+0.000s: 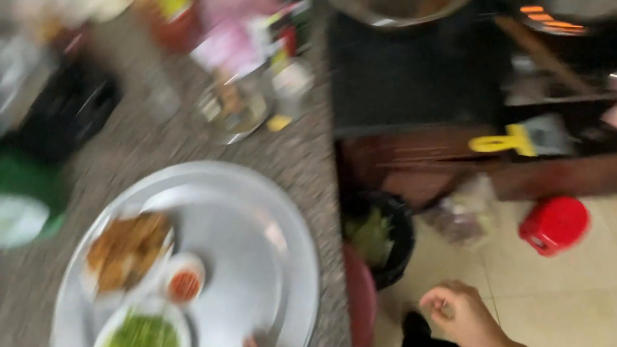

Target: Preparing meal components by chopping chili, plating greens, and stirring a pot on the stove.

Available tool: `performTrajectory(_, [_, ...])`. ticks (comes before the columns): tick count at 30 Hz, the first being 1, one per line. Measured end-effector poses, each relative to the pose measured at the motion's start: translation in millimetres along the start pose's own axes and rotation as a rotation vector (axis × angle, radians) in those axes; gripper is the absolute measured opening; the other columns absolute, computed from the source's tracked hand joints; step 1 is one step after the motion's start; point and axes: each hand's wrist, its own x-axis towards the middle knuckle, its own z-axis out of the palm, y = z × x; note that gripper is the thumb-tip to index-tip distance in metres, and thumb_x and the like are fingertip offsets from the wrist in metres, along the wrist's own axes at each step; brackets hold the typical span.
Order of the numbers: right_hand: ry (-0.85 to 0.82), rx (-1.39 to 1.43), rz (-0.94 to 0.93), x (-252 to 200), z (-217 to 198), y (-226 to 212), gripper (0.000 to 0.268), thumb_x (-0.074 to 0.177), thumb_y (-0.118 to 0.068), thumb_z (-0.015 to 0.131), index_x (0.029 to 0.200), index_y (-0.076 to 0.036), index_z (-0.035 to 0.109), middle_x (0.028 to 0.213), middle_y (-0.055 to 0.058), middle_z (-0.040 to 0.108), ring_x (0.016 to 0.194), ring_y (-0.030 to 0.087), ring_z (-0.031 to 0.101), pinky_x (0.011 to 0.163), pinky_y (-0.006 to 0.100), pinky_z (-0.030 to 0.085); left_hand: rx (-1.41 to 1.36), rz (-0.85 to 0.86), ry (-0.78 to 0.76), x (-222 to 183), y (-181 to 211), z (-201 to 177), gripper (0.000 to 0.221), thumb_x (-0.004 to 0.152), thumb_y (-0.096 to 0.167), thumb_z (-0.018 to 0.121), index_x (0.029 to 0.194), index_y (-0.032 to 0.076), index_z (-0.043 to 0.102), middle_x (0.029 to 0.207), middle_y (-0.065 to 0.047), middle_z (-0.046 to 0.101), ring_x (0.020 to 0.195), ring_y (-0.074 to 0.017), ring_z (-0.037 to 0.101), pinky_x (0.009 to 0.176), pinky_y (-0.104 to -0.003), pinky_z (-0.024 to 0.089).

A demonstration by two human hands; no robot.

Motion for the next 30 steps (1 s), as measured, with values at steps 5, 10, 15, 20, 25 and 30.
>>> performTrajectory(5, [0.164, 0.051, -0.004, -39.1, -36.3, 50.1, 0.06, 0.066, 0.002, 0.075, 0.12, -0.025, 0.083, 0.07, -0.009, 0.074, 0.072, 0.015, 0.074, 0.083, 0.032, 0.059, -1.322, -0.68, -0.517, 70.1, 11.3, 208.1, 0.061, 0.093, 0.036, 0.073, 0.15, 0.027, 0.052, 0.125, 0.007, 0.066, 0.129, -0.0036, 0.057, 0.125, -0.029, 0.037])
performTrajectory(10, [-0.127, -0.208, 0.382, -88.4, -54.7, 172.0, 0.083, 0.08, -0.029, 0.069, 0.155, -0.045, 0.038, 0.118, 0.006, 0.038, 0.124, 0.016, 0.039, 0.104, 0.04, 0.036, -1.074, -0.386, -0.498, -163.7, 208.2, 188.5, 0.07, 0.086, 0.013, 0.071, 0.152, 0.023, 0.054, 0.13, -0.005, 0.065, 0.12, -0.0241, 0.06, 0.104, -0.041, 0.048])
performTrajectory(15, [-0.53, -0.488, 0.733, -107.8, -97.9, 312.8, 0.101, 0.091, -0.065, 0.067, 0.168, -0.052, 0.003, 0.18, -0.013, -0.003, 0.168, 0.027, -0.006, 0.128, 0.054, 0.022, -1.021, -0.217, -0.58, -263.0, 311.1, 285.5, 0.054, 0.09, 0.013, 0.068, 0.144, 0.012, 0.064, 0.119, -0.015, 0.068, 0.106, -0.0328, 0.064, 0.104, -0.051, 0.05])
performTrajectory(20, [0.469, -0.244, 0.085, -144.5, -224.9, 383.0, 0.01, 0.089, -0.03, 0.078, 0.089, -0.02, 0.076, 0.097, -0.001, 0.083, 0.089, 0.021, 0.079, 0.087, 0.037, 0.059, -0.76, 0.1, -0.685, -390.5, 371.1, 368.4, 0.039, 0.091, 0.022, 0.076, 0.126, 0.005, 0.075, 0.123, -0.015, 0.078, 0.101, -0.0284, 0.073, 0.081, -0.038, 0.058])
performTrajectory(25, [0.4, -0.04, 0.34, -106.5, -329.2, 414.9, 0.026, 0.094, -0.013, 0.056, 0.107, -0.008, 0.079, 0.114, 0.009, 0.078, 0.111, 0.025, 0.071, 0.105, 0.038, 0.05, -0.368, 0.437, -0.832, -424.3, 412.2, 464.3, 0.03, 0.095, 0.017, 0.069, 0.124, 0.014, 0.073, 0.115, -0.003, 0.073, 0.093, -0.0183, 0.073, 0.075, -0.033, 0.062])
performTrajectory(30, [0.468, -0.118, 0.359, 11.6, -391.1, 437.4, 0.038, 0.099, -0.033, 0.062, 0.129, -0.014, 0.074, 0.14, 0.013, 0.067, 0.148, 0.03, 0.046, 0.121, 0.046, 0.03, -0.295, 0.501, -0.831, -457.8, 485.2, 492.9, 0.037, 0.093, 0.014, 0.063, 0.13, 0.013, 0.068, 0.131, 0.0, 0.066, 0.09, -0.0162, 0.073, 0.071, -0.031, 0.06])
